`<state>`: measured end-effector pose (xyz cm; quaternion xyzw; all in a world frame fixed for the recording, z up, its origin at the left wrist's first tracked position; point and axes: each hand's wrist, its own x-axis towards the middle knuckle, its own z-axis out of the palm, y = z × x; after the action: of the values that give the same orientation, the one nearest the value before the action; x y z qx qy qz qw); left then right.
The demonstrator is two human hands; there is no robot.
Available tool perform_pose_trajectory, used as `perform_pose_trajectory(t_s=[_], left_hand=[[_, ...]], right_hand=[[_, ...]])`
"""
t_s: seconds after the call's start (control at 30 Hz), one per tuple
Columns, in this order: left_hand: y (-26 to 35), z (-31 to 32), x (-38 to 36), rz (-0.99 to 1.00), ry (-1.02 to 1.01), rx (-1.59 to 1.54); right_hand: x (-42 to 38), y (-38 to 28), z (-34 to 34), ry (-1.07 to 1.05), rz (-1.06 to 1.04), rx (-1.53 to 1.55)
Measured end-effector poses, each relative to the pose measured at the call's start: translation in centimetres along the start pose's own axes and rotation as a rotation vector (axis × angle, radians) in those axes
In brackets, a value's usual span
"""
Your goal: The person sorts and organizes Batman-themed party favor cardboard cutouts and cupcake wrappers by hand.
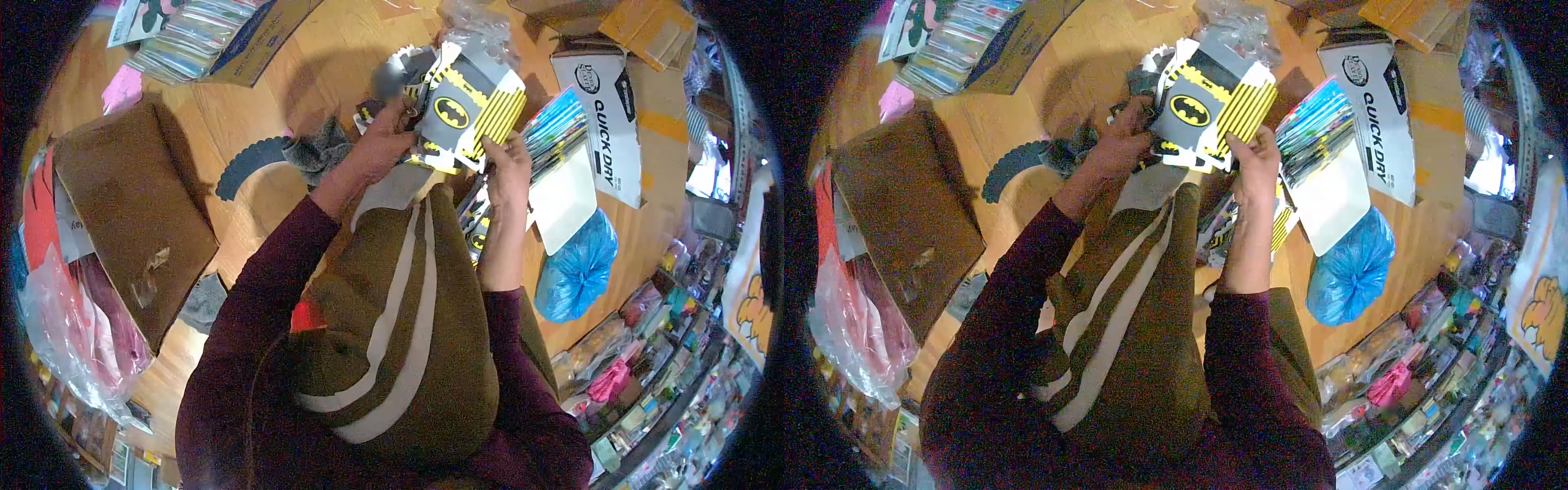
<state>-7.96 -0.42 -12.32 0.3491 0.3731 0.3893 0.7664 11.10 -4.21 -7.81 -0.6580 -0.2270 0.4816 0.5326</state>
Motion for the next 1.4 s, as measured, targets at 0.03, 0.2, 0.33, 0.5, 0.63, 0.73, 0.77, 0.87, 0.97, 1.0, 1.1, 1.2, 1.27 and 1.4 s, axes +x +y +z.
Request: perform_pose_trajectory(t_s=[0.03,0.2,0.33,0.5,0.63,0.73,0.77,0.87,0.97,1.0,1.1,1.2,1.27,1.4], left_hand=[[-0.9,-0.1,0.1,0.026,0.011,0.062],[-1.1,-0.5,-0.6,-0.091,-0.136,0.092],[-2.1,-1.4,-1.3,-0.187,-0.004,0.079],[-3.3,-2.4,-2.4,-0.211,0.011,0.15],[-4.3,-3.2,-2.0,-0.249,0.005,0.036],[-3.3,-2.6,-2.6,-0.27,0.04,-0.005],[-2.6,-2.3,-2.2,-0.281,0.081,-0.089],[-2.7,-2.6,-0.5,0.098,-0.079,0.408],[0.8,-0.6,2.1,-0.163,-0.118,-0.146],[1.4,-0.1,3.0,-0.11,-0.197,-0.239],[3.2,3.7,4.9,-0.074,-0.233,-0.12],[4.6,8.0,5.3,-0.047,-0.347,-0.409],[5.7,10.9,4.0,0.074,-0.278,-0.282],[7.3,15.3,0.4,0.131,-0.302,-0.227]], right_hand=[[-0.5,-0.6,0.1,-0.069,0.033,0.028],[-1.5,-2.6,-1.0,0.011,-0.197,-0.231],[-2.5,-6.7,-0.9,0.148,-0.527,-0.635],[-1.3,-3.9,1.7,0.094,-0.318,-1.42],[-0.1,-0.4,1.5,0.189,-0.157,-1.451],[0.3,-0.5,-0.9,0.227,-0.362,-1.209],[1.1,-0.4,-2.4,0.21,-0.425,-1.132],[1.4,-2.1,-3.7,0.141,-0.317,-0.544],[0.0,-4.3,-2.6,0.069,-0.207,-0.216],[-0.2,-4.7,-2.5,0.018,-0.148,-0.043],[-1.9,-6.1,-2.1,-0.054,-0.155,-0.107],[-4.0,-8.2,-2.9,-0.015,-0.15,-0.223],[-5.3,-9.9,-5.0,-0.009,-0.164,-0.238],[-9.1,-12.4,-7.1,0.057,-0.206,-0.015]])
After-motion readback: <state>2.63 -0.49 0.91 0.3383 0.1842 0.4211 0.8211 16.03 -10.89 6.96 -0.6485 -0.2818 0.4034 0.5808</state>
